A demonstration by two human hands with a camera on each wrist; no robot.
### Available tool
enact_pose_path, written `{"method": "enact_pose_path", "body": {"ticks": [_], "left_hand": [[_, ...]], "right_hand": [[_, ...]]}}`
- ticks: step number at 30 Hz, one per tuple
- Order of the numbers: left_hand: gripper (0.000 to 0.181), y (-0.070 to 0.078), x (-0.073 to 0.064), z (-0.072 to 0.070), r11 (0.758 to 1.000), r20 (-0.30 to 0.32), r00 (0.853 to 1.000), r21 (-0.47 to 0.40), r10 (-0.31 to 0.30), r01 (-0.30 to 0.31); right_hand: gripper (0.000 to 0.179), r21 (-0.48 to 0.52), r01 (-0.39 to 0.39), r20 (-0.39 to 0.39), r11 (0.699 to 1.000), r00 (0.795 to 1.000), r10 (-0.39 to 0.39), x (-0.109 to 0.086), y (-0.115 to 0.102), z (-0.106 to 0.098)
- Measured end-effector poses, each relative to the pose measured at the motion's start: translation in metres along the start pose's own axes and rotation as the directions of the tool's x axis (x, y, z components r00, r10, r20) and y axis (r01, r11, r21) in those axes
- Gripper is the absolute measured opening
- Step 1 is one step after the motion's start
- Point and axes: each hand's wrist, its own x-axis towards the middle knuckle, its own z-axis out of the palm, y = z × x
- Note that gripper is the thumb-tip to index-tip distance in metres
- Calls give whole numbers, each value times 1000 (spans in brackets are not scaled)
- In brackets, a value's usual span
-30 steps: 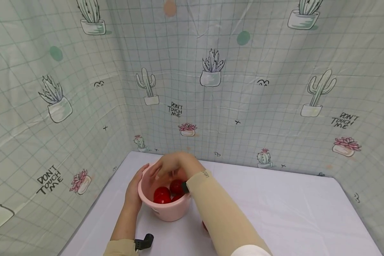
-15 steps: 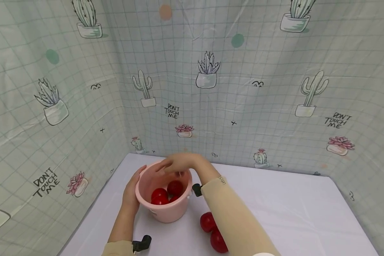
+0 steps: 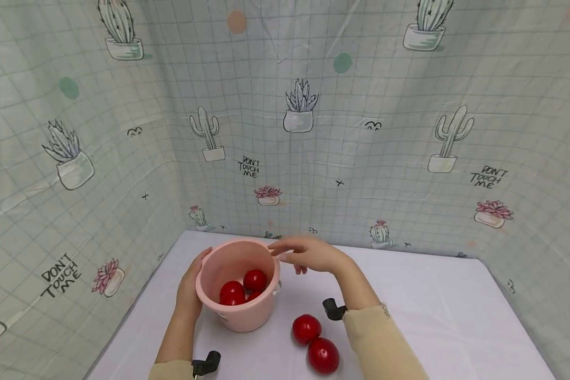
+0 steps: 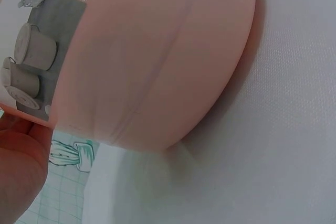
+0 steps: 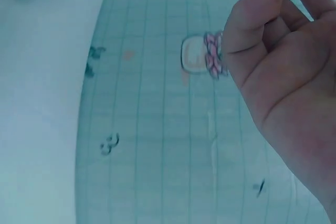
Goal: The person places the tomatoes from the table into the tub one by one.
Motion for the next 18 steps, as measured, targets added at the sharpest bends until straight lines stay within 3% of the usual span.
{"method": "enact_pose_path", "body": {"ticks": [4, 9, 13, 18], "left_hand": [[43, 1, 0, 0, 1000, -8, 1000, 11, -9, 9], [44, 1, 0, 0, 1000, -13, 1000, 3, -2, 2], [46, 1, -1, 1, 1000, -7, 1000, 3, -11, 11], [47, 1, -1, 3, 1000, 2, 1000, -11, -21, 21]], "right_hand": [[33, 26, -49, -74, 998, 996, 50, -45, 23, 8], [35, 101, -104, -123, 989, 986, 117, -99, 56, 36], [43, 182, -185, -108, 966, 972, 206, -132, 77, 64], [57, 266, -266, -59, 927, 955, 291, -154, 91, 89]]}}
